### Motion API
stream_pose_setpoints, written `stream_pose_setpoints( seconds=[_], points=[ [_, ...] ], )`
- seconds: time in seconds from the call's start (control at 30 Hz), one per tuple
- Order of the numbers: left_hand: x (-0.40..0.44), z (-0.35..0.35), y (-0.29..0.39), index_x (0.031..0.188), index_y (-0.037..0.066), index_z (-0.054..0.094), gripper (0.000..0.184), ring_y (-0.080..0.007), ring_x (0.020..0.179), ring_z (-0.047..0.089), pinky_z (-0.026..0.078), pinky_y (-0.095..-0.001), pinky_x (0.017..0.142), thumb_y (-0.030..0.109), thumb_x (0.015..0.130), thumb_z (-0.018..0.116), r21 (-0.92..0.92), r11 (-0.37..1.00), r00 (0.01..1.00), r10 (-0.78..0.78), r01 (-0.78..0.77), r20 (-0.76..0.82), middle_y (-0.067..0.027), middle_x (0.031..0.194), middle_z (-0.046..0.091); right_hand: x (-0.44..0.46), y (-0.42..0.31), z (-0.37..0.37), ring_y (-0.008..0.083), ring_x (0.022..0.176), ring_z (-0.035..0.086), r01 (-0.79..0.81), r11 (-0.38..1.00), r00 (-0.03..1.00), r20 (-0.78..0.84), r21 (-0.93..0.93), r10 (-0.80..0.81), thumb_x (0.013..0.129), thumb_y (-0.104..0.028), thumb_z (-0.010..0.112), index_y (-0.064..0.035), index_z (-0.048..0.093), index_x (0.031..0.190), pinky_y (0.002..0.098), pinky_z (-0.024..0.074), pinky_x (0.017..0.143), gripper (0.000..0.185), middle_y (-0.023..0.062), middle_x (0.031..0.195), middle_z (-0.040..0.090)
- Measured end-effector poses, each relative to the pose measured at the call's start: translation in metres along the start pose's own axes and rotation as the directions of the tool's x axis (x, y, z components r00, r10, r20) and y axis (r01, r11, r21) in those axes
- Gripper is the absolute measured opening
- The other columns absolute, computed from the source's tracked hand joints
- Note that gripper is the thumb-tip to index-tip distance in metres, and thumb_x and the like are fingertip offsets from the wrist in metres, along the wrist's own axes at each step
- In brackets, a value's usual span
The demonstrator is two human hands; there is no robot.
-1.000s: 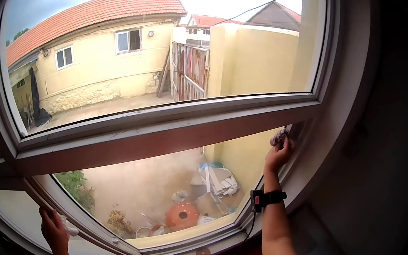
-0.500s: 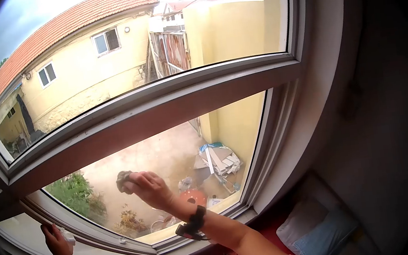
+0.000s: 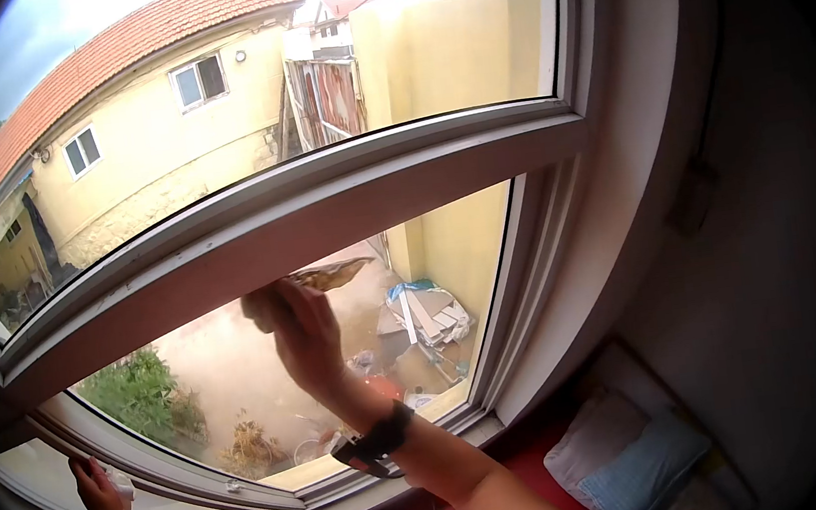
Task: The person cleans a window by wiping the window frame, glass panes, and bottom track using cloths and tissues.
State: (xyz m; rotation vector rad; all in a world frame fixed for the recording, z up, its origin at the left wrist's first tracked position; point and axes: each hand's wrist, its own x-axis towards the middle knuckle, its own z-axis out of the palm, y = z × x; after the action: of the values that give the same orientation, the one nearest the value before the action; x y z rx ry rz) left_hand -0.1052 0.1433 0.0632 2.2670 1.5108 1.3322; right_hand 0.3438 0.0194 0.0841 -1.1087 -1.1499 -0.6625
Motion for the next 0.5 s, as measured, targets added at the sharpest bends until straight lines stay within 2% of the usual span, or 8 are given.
stream_pose_setpoints(
  seconds=[0.03, 0.07, 0.17, 0.2, 0.23, 0.33, 0.43, 0.5],
  points=[
    [-0.001, -0.002, -0.004, 0.107, -0.002, 0.045, 0.022, -0.0374, 0.086, 0.058, 0.045, -0.0416, 0.076, 0.017, 0.099, 0.043, -0.032, 0.999, 1.000, -0.002, 0.002, 0.007, -0.0228, 0.093, 0.058, 0.002, -0.025, 0.005, 0.0269, 0.089, 0.060, 0.145, 0.989, 0.988, 0.052, -0.027, -0.144, 0.076, 0.002, 0.064, -0.0010, 0.059, 0.107, 0.0375, 0.0508, 0.078, 0.031, 0.0098, 0.102, 0.059],
    [-0.001, -0.008, 0.007, 0.110, -0.003, 0.045, 0.023, -0.0369, 0.088, 0.057, 0.045, -0.0398, 0.078, 0.017, 0.099, 0.042, -0.014, 0.999, 0.996, -0.038, 0.039, 0.077, -0.0227, 0.096, 0.058, -0.004, -0.033, 0.013, 0.0272, 0.091, 0.059, 0.127, 0.985, 0.986, 0.096, 0.116, -0.138, 0.075, -0.002, 0.066, -0.0009, 0.058, 0.107, 0.0377, 0.0511, 0.081, 0.033, 0.0089, 0.105, 0.057],
    [0.002, -0.004, -0.017, 0.111, -0.002, 0.045, 0.023, -0.0356, 0.087, 0.057, 0.045, -0.0388, 0.078, 0.018, 0.099, 0.042, 0.037, 0.999, 0.999, 0.023, -0.024, 0.028, -0.0217, 0.096, 0.057, 0.006, -0.007, -0.012, 0.0254, 0.098, 0.057, 0.299, 0.954, 0.934, 0.197, 0.023, -0.298, 0.073, -0.001, 0.065, -0.0075, 0.061, 0.102, 0.0410, 0.0492, 0.085, 0.030, 0.0075, 0.111, 0.055],
    [0.003, -0.003, -0.014, 0.111, -0.002, 0.045, 0.023, -0.0356, 0.087, 0.057, 0.045, -0.0388, 0.078, 0.018, 0.099, 0.042, 0.032, 0.999, 0.999, 0.028, -0.029, 0.037, -0.0217, 0.096, 0.057, 0.013, 0.010, -0.031, 0.0257, 0.099, 0.056, 0.253, 0.958, 0.962, 0.141, -0.133, -0.234, 0.071, 0.001, 0.065, -0.0107, 0.063, 0.099, 0.0433, 0.0464, 0.087, 0.030, 0.0072, 0.111, 0.056],
    [0.003, -0.001, -0.008, 0.110, -0.002, 0.045, 0.023, -0.0354, 0.086, 0.056, 0.044, -0.0389, 0.078, 0.018, 0.099, 0.042, 0.015, 0.999, 0.999, 0.034, -0.034, 0.020, -0.0215, 0.095, 0.057, 0.031, 0.037, -0.053, 0.0254, 0.091, 0.056, 0.194, 0.962, 0.980, -0.004, -0.193, -0.199, 0.077, -0.010, 0.063, -0.0064, 0.061, 0.101, 0.0386, 0.0472, 0.078, 0.024, 0.0090, 0.101, 0.058],
    [0.000, -0.006, -0.001, 0.109, -0.002, 0.045, 0.023, -0.0352, 0.085, 0.056, 0.044, -0.0392, 0.078, 0.018, 0.099, 0.042, 0.006, 1.000, 0.999, -0.019, 0.019, 0.039, -0.0215, 0.094, 0.056, 0.053, 0.108, -0.140, 0.0317, 0.095, 0.056, 0.001, 0.835, 0.913, -0.340, -0.550, -0.224, 0.077, 0.003, 0.060, -0.0053, 0.064, 0.101, 0.0416, 0.0444, 0.083, 0.025, 0.0117, 0.103, 0.058],
    [-0.002, -0.007, -0.006, 0.108, -0.003, 0.045, 0.023, -0.0363, 0.087, 0.056, 0.044, -0.0397, 0.078, 0.018, 0.099, 0.042, -0.002, 0.999, 0.997, -0.054, 0.054, 0.057, -0.0222, 0.095, 0.057, 0.037, 0.155, -0.184, 0.0303, 0.094, 0.054, -0.307, 0.830, 0.890, -0.449, -0.467, 0.077, 0.082, 0.003, 0.059, -0.0039, 0.063, 0.104, 0.0397, 0.0446, 0.080, 0.024, 0.0144, 0.104, 0.056],
    [-0.001, -0.007, -0.009, 0.109, -0.003, 0.045, 0.024, -0.0361, 0.087, 0.056, 0.044, -0.0397, 0.079, 0.019, 0.099, 0.042, 0.042, 0.999, 0.997, -0.027, 0.024, 0.069, -0.0221, 0.096, 0.057, 0.008, 0.148, -0.161, 0.0311, 0.089, 0.053, -0.333, 0.779, 0.873, -0.486, -0.531, 0.041, 0.082, 0.002, 0.058, -0.0018, 0.059, 0.103, 0.0409, 0.0441, 0.076, 0.022, 0.0152, 0.098, 0.052]
  ],
)
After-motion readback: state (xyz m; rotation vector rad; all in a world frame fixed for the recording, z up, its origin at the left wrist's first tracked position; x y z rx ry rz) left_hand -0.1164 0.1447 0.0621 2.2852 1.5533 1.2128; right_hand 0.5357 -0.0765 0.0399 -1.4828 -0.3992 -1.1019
